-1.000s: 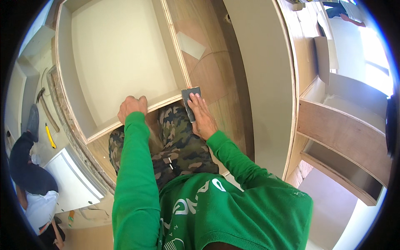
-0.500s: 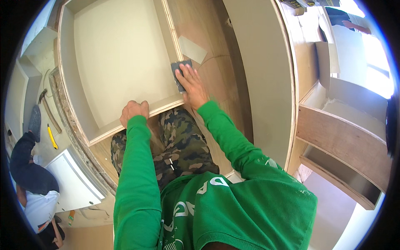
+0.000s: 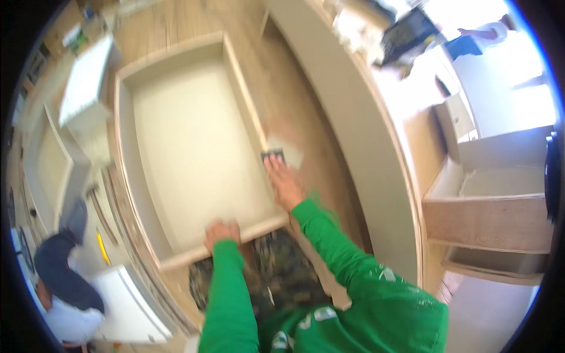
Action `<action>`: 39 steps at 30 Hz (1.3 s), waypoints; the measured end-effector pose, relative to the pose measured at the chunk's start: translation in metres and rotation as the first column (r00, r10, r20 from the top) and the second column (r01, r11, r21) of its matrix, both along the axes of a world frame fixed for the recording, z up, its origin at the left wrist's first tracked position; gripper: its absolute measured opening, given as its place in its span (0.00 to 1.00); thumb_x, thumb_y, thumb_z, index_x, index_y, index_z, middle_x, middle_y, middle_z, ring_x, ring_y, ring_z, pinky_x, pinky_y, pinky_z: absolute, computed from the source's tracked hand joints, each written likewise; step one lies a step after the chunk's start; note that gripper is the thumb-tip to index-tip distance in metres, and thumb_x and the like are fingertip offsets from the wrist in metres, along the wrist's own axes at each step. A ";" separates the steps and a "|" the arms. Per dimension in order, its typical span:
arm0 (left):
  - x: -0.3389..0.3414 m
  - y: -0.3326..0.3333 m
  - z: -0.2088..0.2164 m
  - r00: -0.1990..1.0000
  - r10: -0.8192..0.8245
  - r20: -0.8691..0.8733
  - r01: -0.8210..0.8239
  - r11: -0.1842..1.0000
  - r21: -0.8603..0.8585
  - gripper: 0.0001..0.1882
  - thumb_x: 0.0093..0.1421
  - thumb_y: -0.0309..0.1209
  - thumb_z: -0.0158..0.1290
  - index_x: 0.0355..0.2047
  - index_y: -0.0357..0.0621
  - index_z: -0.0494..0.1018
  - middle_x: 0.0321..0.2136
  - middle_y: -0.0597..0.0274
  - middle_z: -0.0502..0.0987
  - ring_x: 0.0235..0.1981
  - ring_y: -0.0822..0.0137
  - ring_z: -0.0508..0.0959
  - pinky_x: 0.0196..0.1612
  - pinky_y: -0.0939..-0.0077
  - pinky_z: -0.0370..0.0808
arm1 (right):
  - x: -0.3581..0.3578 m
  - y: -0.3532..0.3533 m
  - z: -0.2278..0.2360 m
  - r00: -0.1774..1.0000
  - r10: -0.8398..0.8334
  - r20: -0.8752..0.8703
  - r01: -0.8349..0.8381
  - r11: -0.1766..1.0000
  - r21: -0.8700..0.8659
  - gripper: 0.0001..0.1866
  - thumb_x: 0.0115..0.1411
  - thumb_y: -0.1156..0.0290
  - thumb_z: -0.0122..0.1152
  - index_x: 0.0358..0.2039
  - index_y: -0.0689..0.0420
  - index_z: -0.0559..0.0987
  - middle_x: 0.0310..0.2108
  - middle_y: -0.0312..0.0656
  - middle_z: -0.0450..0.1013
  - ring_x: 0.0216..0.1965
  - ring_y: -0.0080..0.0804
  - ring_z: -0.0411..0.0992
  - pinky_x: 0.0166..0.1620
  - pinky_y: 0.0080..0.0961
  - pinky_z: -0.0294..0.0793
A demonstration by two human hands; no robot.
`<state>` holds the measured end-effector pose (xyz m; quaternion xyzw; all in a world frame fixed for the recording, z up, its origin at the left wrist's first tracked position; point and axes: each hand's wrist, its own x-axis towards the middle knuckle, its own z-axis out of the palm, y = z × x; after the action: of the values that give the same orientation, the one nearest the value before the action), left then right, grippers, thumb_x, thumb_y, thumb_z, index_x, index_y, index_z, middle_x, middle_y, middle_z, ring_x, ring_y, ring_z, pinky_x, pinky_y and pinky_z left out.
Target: The person uses a utility knife to trim excess material from the edge of a wooden drawer box, then sands the edges with a sanding block. The drawer is placed on the floor and worked on while kneeling.
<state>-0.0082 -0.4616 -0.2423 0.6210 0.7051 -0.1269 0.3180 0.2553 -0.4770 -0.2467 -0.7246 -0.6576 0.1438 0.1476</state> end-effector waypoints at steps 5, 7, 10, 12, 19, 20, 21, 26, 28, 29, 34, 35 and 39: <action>0.007 0.004 0.015 1.000 0.028 0.006 -0.028 0.997 0.071 0.27 0.56 0.50 0.61 0.39 0.35 0.87 0.42 0.35 0.87 0.48 0.37 0.86 0.57 0.43 0.80 | -0.002 0.007 -0.017 0.996 -0.059 0.060 0.064 0.994 -0.088 0.36 0.72 0.73 0.56 0.79 0.61 0.61 0.81 0.57 0.56 0.81 0.59 0.53 0.78 0.61 0.56; 0.014 0.006 0.020 0.996 0.084 -0.031 -0.083 0.996 0.042 0.25 0.54 0.44 0.60 0.40 0.33 0.87 0.41 0.35 0.87 0.46 0.37 0.87 0.57 0.46 0.81 | -0.016 -0.051 -0.014 0.997 -0.078 -0.006 0.078 0.991 0.112 0.37 0.72 0.73 0.56 0.79 0.59 0.61 0.81 0.55 0.55 0.82 0.58 0.53 0.79 0.61 0.54; 0.021 0.005 0.021 0.996 0.085 -0.039 -0.081 0.993 0.085 0.24 0.54 0.44 0.61 0.38 0.33 0.86 0.42 0.36 0.87 0.46 0.39 0.88 0.57 0.47 0.81 | -0.036 -0.141 -0.008 0.996 -0.073 0.057 0.075 0.997 -0.030 0.35 0.74 0.69 0.57 0.79 0.57 0.62 0.83 0.51 0.53 0.82 0.54 0.52 0.79 0.59 0.53; 0.023 0.005 0.022 0.997 0.065 -0.029 -0.063 0.995 0.073 0.23 0.53 0.43 0.61 0.37 0.33 0.87 0.41 0.36 0.88 0.46 0.39 0.88 0.56 0.48 0.81 | -0.040 -0.168 -0.004 0.997 -0.072 -0.009 0.072 0.997 0.026 0.35 0.76 0.64 0.57 0.79 0.57 0.62 0.83 0.49 0.53 0.83 0.51 0.52 0.80 0.57 0.53; 0.021 0.003 0.020 0.994 0.104 -0.045 -0.098 0.989 0.112 0.21 0.52 0.41 0.61 0.35 0.33 0.87 0.40 0.36 0.88 0.45 0.39 0.88 0.56 0.49 0.82 | -0.034 -0.124 0.008 0.996 -0.083 -0.021 0.084 0.995 0.051 0.34 0.78 0.55 0.57 0.79 0.51 0.63 0.83 0.43 0.53 0.82 0.45 0.53 0.79 0.52 0.55; 0.022 0.004 0.019 0.991 0.116 -0.062 -0.110 0.989 0.099 0.21 0.52 0.41 0.61 0.36 0.33 0.87 0.40 0.36 0.88 0.45 0.39 0.88 0.56 0.49 0.82 | -0.033 -0.116 0.010 0.995 -0.096 0.028 0.097 0.995 -0.035 0.34 0.78 0.56 0.57 0.79 0.50 0.64 0.83 0.43 0.54 0.82 0.45 0.54 0.78 0.51 0.56; 0.022 0.005 0.018 0.989 0.124 -0.079 -0.117 0.989 0.086 0.22 0.52 0.41 0.61 0.36 0.33 0.88 0.40 0.36 0.88 0.45 0.39 0.88 0.56 0.49 0.82 | -0.032 -0.110 0.012 0.995 -0.086 0.057 0.087 0.996 -0.027 0.32 0.78 0.58 0.56 0.78 0.49 0.65 0.83 0.43 0.55 0.81 0.44 0.55 0.77 0.51 0.57; 0.021 0.007 0.014 0.992 0.110 -0.056 -0.107 0.992 0.069 0.22 0.51 0.41 0.60 0.36 0.33 0.88 0.40 0.36 0.88 0.45 0.39 0.88 0.57 0.50 0.81 | -0.027 -0.092 0.012 0.986 -0.116 0.117 0.126 0.989 -0.074 0.35 0.77 0.60 0.55 0.80 0.50 0.60 0.83 0.46 0.53 0.82 0.51 0.52 0.74 0.59 0.62; 0.020 0.006 0.015 0.994 0.101 -0.035 -0.097 0.991 0.097 0.22 0.51 0.41 0.60 0.36 0.33 0.88 0.40 0.36 0.88 0.45 0.39 0.88 0.57 0.50 0.81 | -0.028 -0.092 0.011 0.991 -0.133 0.011 0.133 0.991 -0.005 0.37 0.78 0.58 0.55 0.82 0.51 0.56 0.83 0.48 0.51 0.83 0.53 0.50 0.74 0.61 0.63; 0.019 0.005 0.016 0.995 0.100 -0.026 -0.097 0.990 0.100 0.22 0.51 0.41 0.60 0.36 0.33 0.88 0.40 0.36 0.88 0.45 0.39 0.87 0.57 0.50 0.81 | -0.031 -0.094 0.011 0.989 -0.141 -0.043 0.143 0.989 0.038 0.38 0.78 0.58 0.54 0.82 0.51 0.55 0.83 0.49 0.49 0.83 0.54 0.49 0.74 0.62 0.63; 0.017 0.002 0.022 0.998 0.069 -0.012 -0.068 0.992 0.110 0.24 0.53 0.43 0.60 0.37 0.32 0.87 0.42 0.36 0.88 0.46 0.39 0.87 0.57 0.48 0.81 | -0.047 -0.105 0.016 0.983 -0.181 0.026 0.182 0.982 -0.042 0.39 0.79 0.54 0.51 0.83 0.52 0.52 0.84 0.52 0.45 0.83 0.56 0.46 0.77 0.62 0.59; 0.017 0.002 0.023 0.997 0.077 -0.015 -0.075 0.990 0.116 0.24 0.53 0.43 0.60 0.38 0.32 0.87 0.42 0.36 0.88 0.47 0.39 0.87 0.57 0.48 0.81 | -0.048 -0.099 0.016 0.981 -0.184 0.057 0.186 0.982 -0.043 0.39 0.79 0.54 0.50 0.83 0.52 0.52 0.84 0.52 0.45 0.84 0.56 0.46 0.77 0.62 0.58; 0.020 0.005 0.024 0.998 0.057 -0.040 -0.052 0.992 0.115 0.24 0.54 0.44 0.61 0.40 0.33 0.87 0.42 0.36 0.88 0.47 0.39 0.87 0.57 0.47 0.81 | -0.034 -0.017 0.012 0.978 -0.187 0.096 0.190 0.982 -0.024 0.39 0.79 0.52 0.50 0.83 0.53 0.53 0.85 0.52 0.43 0.84 0.56 0.42 0.79 0.62 0.53</action>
<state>0.0122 -0.4568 -0.2184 0.6156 0.7347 -0.0913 0.2702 0.2216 -0.4943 -0.2343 -0.7918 -0.5898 0.1061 0.1176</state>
